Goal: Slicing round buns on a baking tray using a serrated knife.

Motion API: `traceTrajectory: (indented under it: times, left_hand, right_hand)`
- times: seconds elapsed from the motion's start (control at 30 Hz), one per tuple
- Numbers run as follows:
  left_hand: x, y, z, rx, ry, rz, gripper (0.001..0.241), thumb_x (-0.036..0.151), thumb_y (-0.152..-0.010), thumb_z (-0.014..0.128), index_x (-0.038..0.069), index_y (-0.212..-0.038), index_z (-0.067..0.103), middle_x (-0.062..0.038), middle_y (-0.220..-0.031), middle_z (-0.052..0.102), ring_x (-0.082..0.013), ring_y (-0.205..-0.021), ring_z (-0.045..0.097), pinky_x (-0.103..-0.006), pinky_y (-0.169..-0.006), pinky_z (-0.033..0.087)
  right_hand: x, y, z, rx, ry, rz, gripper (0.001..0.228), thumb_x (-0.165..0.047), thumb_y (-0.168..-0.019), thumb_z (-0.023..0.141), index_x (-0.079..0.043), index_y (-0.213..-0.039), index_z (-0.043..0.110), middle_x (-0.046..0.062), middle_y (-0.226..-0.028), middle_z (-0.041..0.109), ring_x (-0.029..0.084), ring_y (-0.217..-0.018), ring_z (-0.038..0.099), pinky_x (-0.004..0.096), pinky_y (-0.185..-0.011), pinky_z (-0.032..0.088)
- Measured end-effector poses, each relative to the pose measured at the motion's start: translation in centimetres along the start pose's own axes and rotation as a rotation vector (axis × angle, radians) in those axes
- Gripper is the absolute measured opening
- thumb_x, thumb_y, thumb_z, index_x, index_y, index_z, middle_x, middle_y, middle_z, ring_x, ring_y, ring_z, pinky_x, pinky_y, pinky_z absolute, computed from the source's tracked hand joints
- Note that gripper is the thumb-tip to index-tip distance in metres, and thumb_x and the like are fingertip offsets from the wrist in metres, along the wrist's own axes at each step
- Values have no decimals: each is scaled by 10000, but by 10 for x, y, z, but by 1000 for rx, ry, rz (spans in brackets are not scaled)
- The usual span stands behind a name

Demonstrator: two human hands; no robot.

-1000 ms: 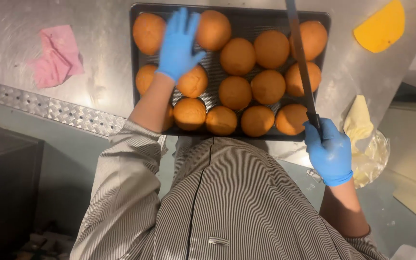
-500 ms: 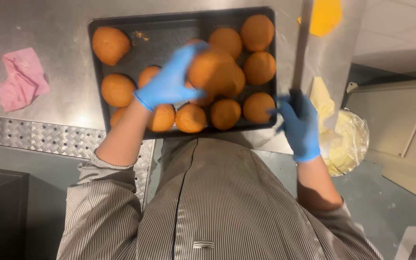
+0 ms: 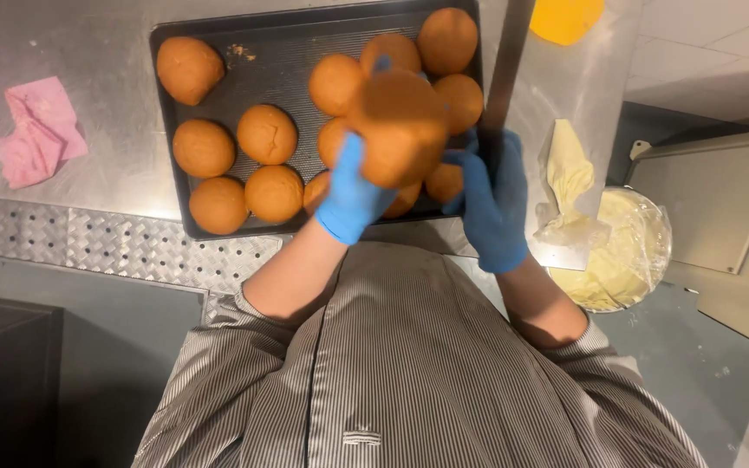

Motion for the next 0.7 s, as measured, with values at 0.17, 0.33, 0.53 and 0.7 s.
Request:
traceTrajectory:
  times: [0.17,0.33,0.53,0.7]
  left_hand:
    - [26,-2,15,-8,238,-8,907,589,-974,640,91,-1636,271,-120,-1650,377,-335,-1532,392,-569,-1316,298]
    - [16,2,-2,-31,148,0,875,550,-993,675,55,-1613,307,-118,-1610,420,-308,-1503,424,-501,-1313,304]
    - [10,2,15,-113,-48,-7,837,455,-977,718,59,-1621,360,-90,-1600,458,-250,-1480,432,-421,-1286,316]
    - [38,2,9,23,149,-28,757,389,-989,721,37,-1580,405,-116,-1528,520,-289,-1439,487,-473,-1282,359]
  right_hand:
    - [-9,40,-11,-137,612,-225,134,-113,-1052,584,-15,-1142,600,91,-808,706,204,-641,699,332,-582,547]
    - [-8,55,-17,-208,890,-406,144,-120,-994,640,-11,-1082,605,138,-788,714,328,-622,682,402,-549,514]
    - [-14,56,-18,-163,1009,-377,155,-141,-986,667,-15,-1046,600,145,-748,695,350,-582,660,440,-524,488]
    - [3,68,-33,-214,1013,-325,158,-168,-965,681,-29,-1003,615,164,-713,682,380,-583,651,460,-522,492]
Point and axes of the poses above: each hand's wrist, its own y-axis away from the middle knuckle, its own z-axis out of the palm, x = y × z, the point moved 1 cm from there along -y, towards the middle knuckle
